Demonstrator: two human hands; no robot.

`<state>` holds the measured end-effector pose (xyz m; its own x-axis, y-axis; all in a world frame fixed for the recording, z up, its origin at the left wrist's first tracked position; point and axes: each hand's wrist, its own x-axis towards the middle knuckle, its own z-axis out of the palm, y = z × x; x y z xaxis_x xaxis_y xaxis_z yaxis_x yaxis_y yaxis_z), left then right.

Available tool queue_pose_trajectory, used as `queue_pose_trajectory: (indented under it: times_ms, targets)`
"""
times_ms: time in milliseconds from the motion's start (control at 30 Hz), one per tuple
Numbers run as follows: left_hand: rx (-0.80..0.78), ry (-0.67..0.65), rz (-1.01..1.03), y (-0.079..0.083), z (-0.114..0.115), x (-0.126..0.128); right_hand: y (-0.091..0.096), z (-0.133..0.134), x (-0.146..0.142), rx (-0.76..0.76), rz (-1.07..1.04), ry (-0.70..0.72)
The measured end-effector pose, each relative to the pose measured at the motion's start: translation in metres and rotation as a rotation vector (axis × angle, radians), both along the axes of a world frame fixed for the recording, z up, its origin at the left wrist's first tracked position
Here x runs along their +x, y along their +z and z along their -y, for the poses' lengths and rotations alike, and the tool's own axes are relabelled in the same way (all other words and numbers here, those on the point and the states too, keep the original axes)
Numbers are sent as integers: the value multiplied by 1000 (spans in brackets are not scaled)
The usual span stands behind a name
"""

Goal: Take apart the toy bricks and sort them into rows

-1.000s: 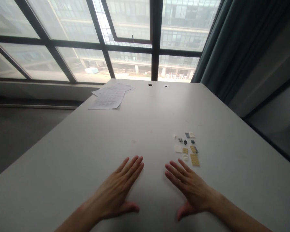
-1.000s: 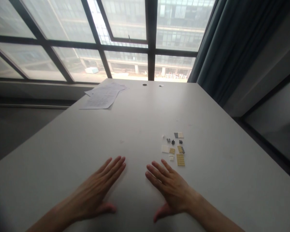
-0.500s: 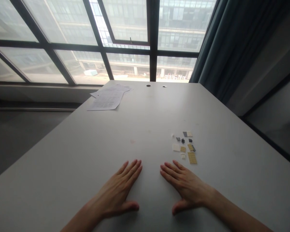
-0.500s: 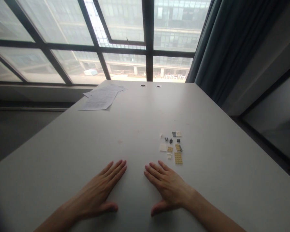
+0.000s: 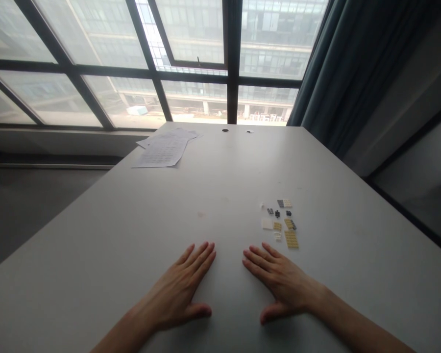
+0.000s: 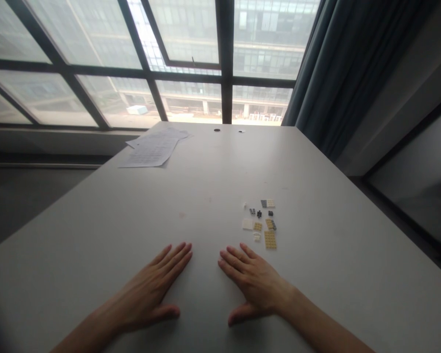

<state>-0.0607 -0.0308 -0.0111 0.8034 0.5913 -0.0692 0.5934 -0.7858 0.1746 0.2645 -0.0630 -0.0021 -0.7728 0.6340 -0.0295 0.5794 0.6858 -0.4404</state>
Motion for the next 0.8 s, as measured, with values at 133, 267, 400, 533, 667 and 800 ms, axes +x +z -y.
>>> queue_pose_trajectory:
  times_ms: [133,267,400,533,667,800]
  targets:
    - [112,18,86,-4,-3,5,-12,6,-5,82,-351,-199]
    - [177,72,251,-6,-11,25,-15,8,-4,147,-667,-543]
    - [144,54,313,-4,-27,66,-16,-1,16,408,-572,-769]
    - [106,115,293,-7,-54,124,-27,-21,46,542,-204,-883]
    - [54,45,245,-12,-85,181,-41,-43,66,527,24,-874]
    - [47,-23,230,-14,-112,214,-44,-69,77,425,94,-890]
